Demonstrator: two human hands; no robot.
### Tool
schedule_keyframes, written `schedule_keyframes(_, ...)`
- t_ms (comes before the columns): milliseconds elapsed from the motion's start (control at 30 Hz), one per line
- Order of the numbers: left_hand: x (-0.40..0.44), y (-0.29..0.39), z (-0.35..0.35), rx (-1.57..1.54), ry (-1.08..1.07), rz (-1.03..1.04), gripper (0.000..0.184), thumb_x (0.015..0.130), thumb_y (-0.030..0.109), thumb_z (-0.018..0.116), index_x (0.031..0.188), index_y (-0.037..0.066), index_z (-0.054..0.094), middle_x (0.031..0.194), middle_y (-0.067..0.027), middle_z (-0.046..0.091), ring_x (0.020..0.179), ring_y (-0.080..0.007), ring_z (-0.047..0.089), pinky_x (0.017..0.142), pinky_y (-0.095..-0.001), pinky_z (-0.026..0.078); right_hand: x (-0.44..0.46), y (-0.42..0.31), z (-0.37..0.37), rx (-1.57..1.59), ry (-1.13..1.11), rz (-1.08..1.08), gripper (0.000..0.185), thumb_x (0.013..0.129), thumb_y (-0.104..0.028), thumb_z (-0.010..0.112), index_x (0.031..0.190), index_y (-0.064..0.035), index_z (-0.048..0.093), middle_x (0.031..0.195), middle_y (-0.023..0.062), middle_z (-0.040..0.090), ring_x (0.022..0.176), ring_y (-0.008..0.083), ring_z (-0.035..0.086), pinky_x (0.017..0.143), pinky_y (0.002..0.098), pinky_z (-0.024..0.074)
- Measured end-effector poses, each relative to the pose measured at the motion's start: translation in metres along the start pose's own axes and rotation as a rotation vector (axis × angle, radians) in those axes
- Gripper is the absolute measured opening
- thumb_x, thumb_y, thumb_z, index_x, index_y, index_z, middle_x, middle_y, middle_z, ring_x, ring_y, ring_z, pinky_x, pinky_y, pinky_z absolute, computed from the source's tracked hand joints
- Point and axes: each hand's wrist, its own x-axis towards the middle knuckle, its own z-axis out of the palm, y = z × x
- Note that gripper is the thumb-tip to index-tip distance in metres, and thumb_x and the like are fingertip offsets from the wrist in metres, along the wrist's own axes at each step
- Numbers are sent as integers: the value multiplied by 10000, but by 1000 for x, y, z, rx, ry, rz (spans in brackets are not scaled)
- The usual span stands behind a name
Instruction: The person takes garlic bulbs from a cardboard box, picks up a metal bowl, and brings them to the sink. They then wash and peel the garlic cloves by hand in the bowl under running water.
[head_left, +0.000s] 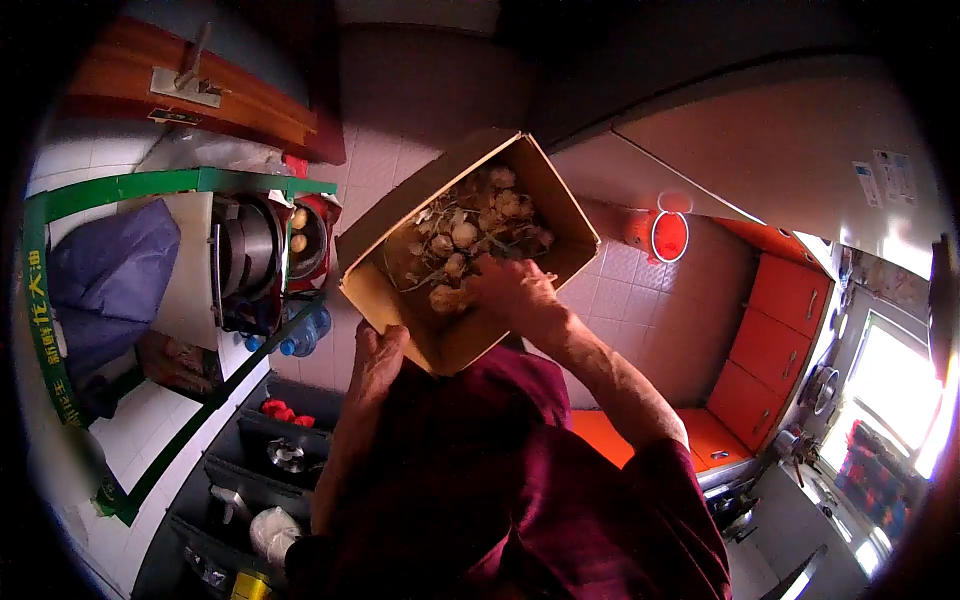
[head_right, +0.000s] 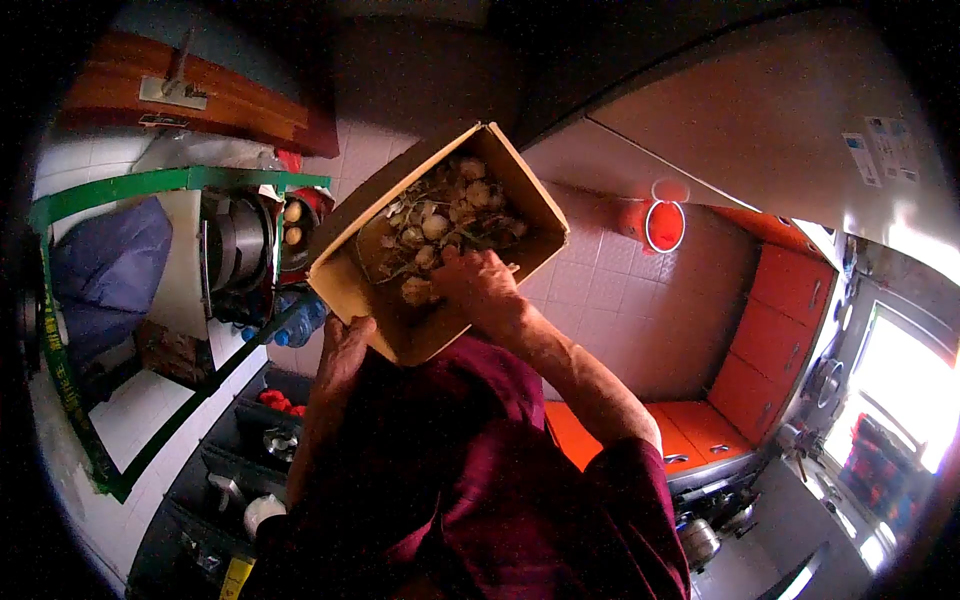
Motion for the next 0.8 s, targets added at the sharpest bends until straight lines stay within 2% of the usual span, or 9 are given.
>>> schedule_keyframes(67,2,-6,8,-307,25,21,254,833,86,544,1042,-38,616,943,-90,650,847,-195,572,764,-338,473,11,-5,16,-2,-60,8,195,805,-172,673,987,-120,716,1020,124,592,971,303,678,782,426,569)
schedule_keyframes(167,-2,-9,4,-294,-22,24,246,821,83,549,1024,-41,614,933,-80,645,842,-178,567,749,-340,472,15,-6,27,-110,34,45,189,813,-167,662,974,-81,709,1031,140,596,926,308,688,766,422,574)
schedule_keyframes(400,-10,12,13,-249,-9,54,224,809,72,552,994,-44,598,898,-74,627,815,-162,556,714,-334,468,23,8,52,0,-85,65,259,818,-212,666,1046,-89,671,1071,155,611,946,316,682,809,442,555)
schedule_keyframes(467,-4,4,10,-116,-47,-77,226,805,64,553,998,-45,595,895,-80,623,821,-167,554,718,-336,467,20,8,41,24,-95,71,312,804,-235,689,1079,-93,653,1080,151,615,964,312,678,819,443,549)
schedule_keyframes(567,-2,5,2,6,-84,15,217,807,68,547,988,-40,599,876,-92,621,800,-186,557,710,-342,468,11,23,26,640,105,128,486,759,-339,772,1134,-92,586,1074,127,650,992,303,659,838,432,520)
schedule_keyframes(600,-2,2,1,45,-96,47,214,808,69,545,984,-39,600,869,-96,620,793,-193,558,707,-344,468,10,29,24,638,103,124,486,759,-339,772,1134,-92,586,1074,127,650,992,303,659,838,432,520)
schedule_keyframes(667,3,-18,5,-75,14,22,203,814,78,539,973,-26,611,846,-112,624,744,-231,560,690,-361,470,4,36,9,998,196,13,462,786,-326,769,1132,-79,588,991,90,659,959,229,660,831,373,520)
schedule_keyframes(733,9,-23,4,-38,-27,58,192,821,92,544,960,-22,612,838,-120,628,730,-258,568,683,-374,472,-2,30,-2,1423,287,-24,502,782,-305,801,1147,-25,601,905,70,676,805,187,649,733,337,537)
schedule_keyframes(800,11,-23,3,-3,-61,91,182,828,105,549,948,-17,613,829,-129,631,717,-285,575,676,-387,474,-13,38,-17,1685,27,70,451,824,-299,769,1162,-50,603,915,37,668,709,121,630,630,280,547)
